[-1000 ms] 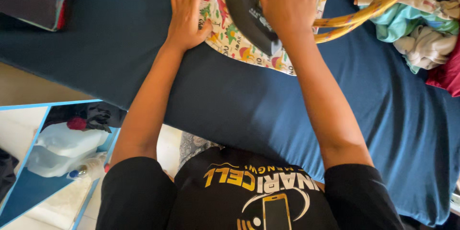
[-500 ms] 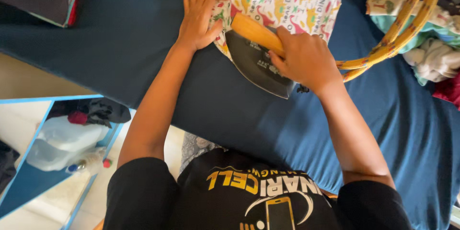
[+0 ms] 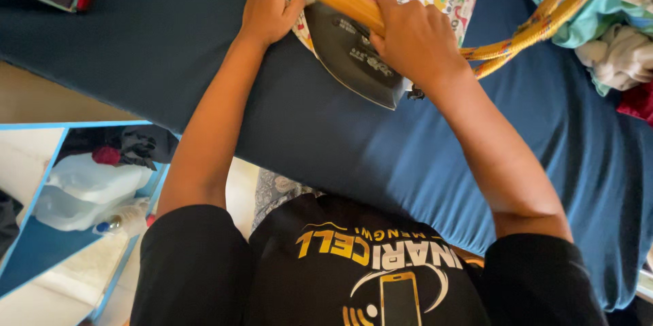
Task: The person irons a small dinosaur-print garment on a bed, repositioning and flipping it to press different sections, then sets it aside and irons a larger printed child's t-shirt, smoothing and turning it while pressing with a clothes iron.
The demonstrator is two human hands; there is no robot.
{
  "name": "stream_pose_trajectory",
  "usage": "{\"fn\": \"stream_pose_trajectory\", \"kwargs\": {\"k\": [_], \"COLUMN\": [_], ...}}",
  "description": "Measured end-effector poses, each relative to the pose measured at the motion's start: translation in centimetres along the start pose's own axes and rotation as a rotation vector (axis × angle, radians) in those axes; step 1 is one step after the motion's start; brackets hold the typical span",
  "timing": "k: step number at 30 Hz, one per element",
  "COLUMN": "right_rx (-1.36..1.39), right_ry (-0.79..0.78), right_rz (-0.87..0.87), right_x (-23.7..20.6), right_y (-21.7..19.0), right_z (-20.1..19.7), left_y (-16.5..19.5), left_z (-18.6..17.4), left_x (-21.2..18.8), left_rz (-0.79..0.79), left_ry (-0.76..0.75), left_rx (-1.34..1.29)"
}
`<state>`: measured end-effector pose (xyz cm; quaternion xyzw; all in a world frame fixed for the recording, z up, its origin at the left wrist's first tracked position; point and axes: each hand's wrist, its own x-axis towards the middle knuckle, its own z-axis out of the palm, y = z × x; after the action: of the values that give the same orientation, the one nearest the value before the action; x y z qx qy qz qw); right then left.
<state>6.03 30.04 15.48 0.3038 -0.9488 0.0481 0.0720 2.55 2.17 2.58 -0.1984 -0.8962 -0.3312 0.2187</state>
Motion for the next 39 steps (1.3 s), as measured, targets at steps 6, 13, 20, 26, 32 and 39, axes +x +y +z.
{"fn": "stream_pose_trajectory", "kwargs": {"k": [6, 13, 20, 26, 32, 39], "right_rx": [-0.03, -0.235, -0.302, -0.068, -0.194, -0.146], "right_ry": [-0.114, 0.093, 0.219, 0.068, 0.067, 0.125], "right_rz": [0.188, 0.5, 0.517, 0.251, 0.341, 0.351], "right_x": [-3.0, -6.2, -6.2, -6.1, -2.2, 4.3], "right_y": [1.5, 7.3, 13.6, 10.9, 4.1, 3.4], "right_z": [-0.7, 0.4, 1.6, -1.1, 0.9, 4.9], "left_y": [0.8, 1.7, 2.4, 2.6, 2.3, 1.4], "left_z": [-0.6, -0.5, -0.5, -0.9, -1.0, -0.8], "left_x": [0.2, -0.1, -0.2, -0.1, -0.5, -0.3], "left_rz": [0.079, 0.07, 0.086, 0.108, 0.081, 0.081], "left_ry": [0.034, 0.028, 0.046, 0.039, 0.032, 0.039], "left_rx": [-0.007, -0.031, -0.03, -0.048, -0.004, 0.008]}}
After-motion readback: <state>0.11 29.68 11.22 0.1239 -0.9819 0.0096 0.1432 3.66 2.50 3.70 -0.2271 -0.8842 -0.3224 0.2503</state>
